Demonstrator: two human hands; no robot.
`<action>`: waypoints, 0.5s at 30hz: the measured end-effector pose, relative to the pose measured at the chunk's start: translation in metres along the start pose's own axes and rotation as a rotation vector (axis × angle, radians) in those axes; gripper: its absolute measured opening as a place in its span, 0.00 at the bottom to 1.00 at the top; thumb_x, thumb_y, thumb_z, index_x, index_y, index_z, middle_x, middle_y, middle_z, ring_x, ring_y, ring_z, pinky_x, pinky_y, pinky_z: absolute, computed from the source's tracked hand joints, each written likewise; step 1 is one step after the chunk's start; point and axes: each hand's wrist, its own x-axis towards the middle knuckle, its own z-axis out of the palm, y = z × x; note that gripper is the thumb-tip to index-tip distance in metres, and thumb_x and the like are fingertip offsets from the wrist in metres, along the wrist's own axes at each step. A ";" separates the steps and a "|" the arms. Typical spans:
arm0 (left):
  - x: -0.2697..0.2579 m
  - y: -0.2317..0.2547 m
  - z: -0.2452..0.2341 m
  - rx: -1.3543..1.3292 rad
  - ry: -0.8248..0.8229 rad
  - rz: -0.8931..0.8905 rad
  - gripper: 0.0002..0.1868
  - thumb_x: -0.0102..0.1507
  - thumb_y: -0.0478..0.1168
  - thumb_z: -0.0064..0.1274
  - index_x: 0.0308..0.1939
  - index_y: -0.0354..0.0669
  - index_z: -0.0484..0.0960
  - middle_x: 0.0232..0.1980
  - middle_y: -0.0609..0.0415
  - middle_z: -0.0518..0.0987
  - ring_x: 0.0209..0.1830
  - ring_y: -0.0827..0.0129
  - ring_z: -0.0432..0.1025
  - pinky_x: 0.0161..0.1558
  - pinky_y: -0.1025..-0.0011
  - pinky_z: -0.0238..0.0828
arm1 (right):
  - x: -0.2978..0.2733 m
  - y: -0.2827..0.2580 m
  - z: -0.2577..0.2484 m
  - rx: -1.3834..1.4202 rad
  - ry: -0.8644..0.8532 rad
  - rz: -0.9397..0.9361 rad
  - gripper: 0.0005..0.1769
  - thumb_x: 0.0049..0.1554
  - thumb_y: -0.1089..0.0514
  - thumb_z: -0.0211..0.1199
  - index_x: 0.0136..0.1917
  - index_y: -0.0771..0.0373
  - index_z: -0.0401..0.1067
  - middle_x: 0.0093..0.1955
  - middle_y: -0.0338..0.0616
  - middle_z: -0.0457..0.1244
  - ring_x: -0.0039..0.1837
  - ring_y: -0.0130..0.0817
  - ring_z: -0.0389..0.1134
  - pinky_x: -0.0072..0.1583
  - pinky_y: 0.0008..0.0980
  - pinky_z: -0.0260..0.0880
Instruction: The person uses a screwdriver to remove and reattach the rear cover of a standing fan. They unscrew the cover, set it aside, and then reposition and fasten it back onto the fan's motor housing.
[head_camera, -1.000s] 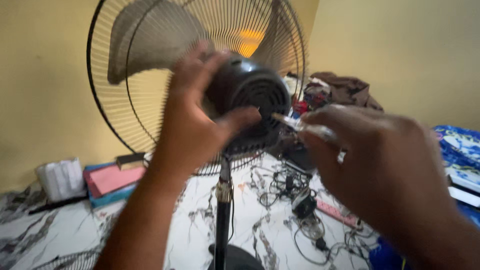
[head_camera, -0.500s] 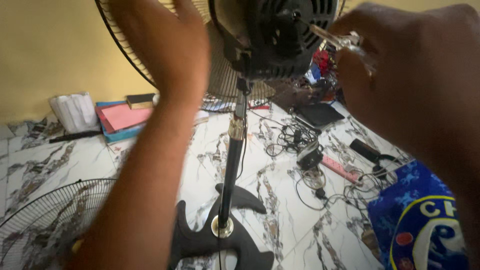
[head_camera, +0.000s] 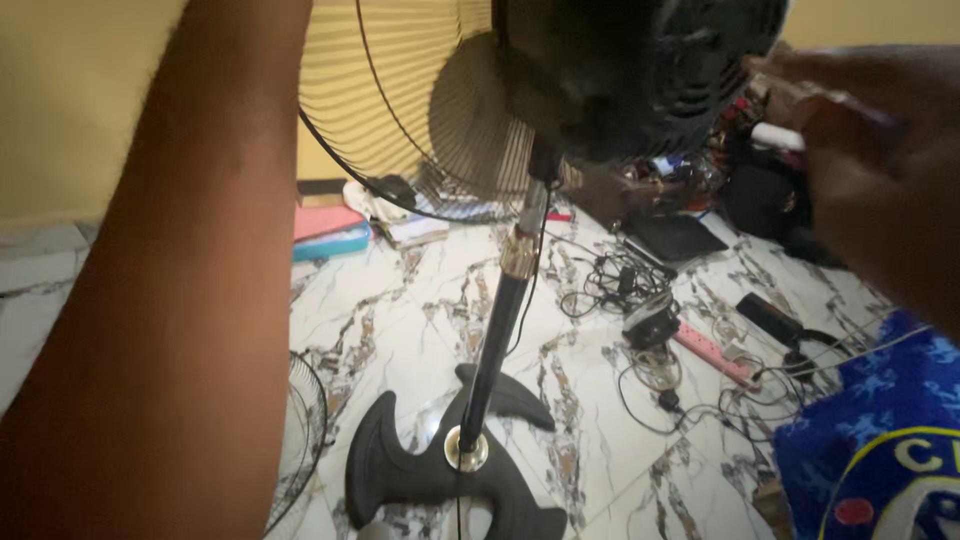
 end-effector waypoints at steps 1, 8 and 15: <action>-0.004 0.001 0.002 -0.004 -0.014 -0.004 0.18 0.69 0.46 0.57 0.47 0.33 0.73 0.44 0.42 0.73 0.43 0.48 0.71 0.47 0.55 0.65 | -0.002 0.013 0.006 -0.010 -0.008 -0.001 0.15 0.68 0.68 0.57 0.67 0.69 0.74 0.44 0.62 0.69 0.35 0.36 0.71 0.33 0.35 0.68; 0.002 0.010 0.009 -0.042 -0.069 0.031 0.17 0.68 0.48 0.56 0.40 0.35 0.76 0.36 0.45 0.74 0.34 0.52 0.71 0.39 0.57 0.65 | -0.001 0.077 0.033 -0.138 -0.014 -0.092 0.15 0.69 0.69 0.55 0.67 0.72 0.73 0.48 0.64 0.68 0.40 0.40 0.72 0.40 0.36 0.70; -0.003 0.023 0.010 -0.060 -0.107 0.054 0.18 0.67 0.49 0.55 0.34 0.37 0.78 0.27 0.47 0.76 0.25 0.56 0.72 0.30 0.58 0.66 | -0.006 0.064 0.022 -0.180 0.022 -0.239 0.14 0.71 0.69 0.53 0.67 0.75 0.71 0.51 0.66 0.68 0.45 0.43 0.72 0.46 0.37 0.73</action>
